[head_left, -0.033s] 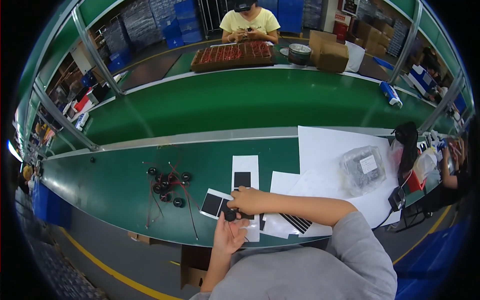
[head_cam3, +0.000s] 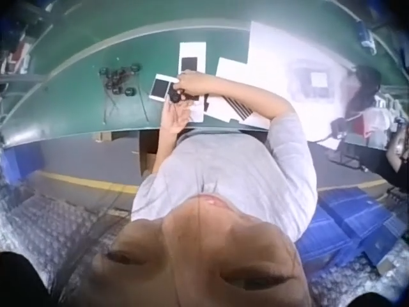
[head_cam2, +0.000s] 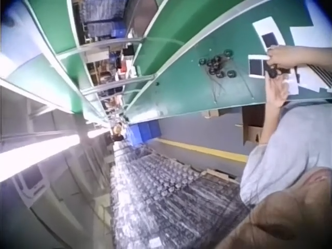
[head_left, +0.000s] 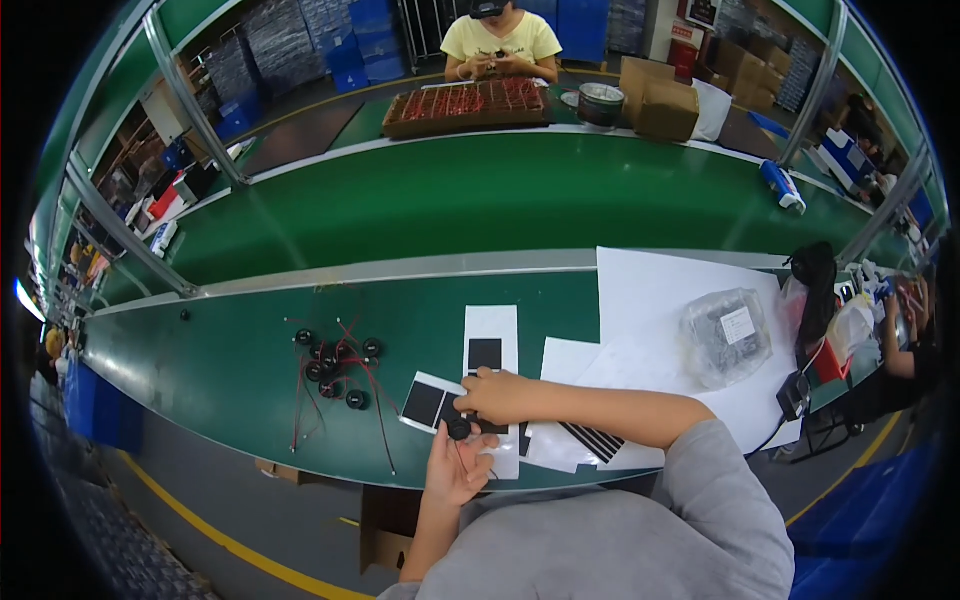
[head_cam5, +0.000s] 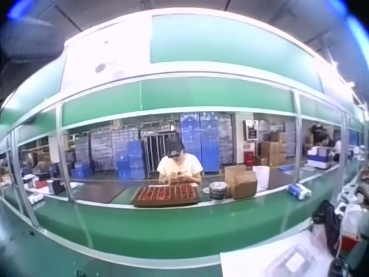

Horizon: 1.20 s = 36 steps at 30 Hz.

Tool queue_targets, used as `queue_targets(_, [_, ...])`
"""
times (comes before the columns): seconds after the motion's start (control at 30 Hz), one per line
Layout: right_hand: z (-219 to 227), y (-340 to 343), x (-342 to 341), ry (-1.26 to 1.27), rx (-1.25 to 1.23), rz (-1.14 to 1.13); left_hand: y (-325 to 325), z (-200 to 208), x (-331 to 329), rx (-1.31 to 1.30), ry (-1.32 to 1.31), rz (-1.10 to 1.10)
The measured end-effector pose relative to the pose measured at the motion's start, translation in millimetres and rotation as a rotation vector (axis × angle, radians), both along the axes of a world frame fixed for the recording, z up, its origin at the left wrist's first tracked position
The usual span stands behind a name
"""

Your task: Manually attaching adhesive foam strips to small circular electronic components, such as speakers or buzzers, on an assembly line.

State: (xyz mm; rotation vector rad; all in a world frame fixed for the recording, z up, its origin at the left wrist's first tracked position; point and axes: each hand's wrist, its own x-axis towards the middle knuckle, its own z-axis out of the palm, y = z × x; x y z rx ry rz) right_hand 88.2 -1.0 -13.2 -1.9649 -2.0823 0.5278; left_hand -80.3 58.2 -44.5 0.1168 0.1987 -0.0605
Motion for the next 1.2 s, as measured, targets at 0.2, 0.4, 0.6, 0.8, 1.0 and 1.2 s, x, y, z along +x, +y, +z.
queue_targets(0.2, [-1, -1, 8, 0.006, 0.061, 0.004, 2, 11, -9, 0.043, 0.068, 0.027])
queue_targets(0.4, [1, -8, 6, 0.007, 0.139, 0.0, 1, 8, -9, -0.003, 0.027, 0.032])
queue_targets(0.6, [-9, -14, -4, 0.039, 0.169, -0.03, -1, 11, -17, 0.134, 0.11, -0.047])
queue_targets(0.8, [-22, -7, -5, -0.033, 0.216, -0.132, 5, 6, -17, 0.061, 0.165, -0.047])
queue_targets(1.0, [-12, -8, 5, 0.274, 0.217, -0.289, 13, 10, -2, 0.01, 0.077, -0.051])
queue_targets(1.2, [23, -29, 10, 0.97, 0.101, -0.298, 7, 32, 5, 0.049, 0.015, -0.062])
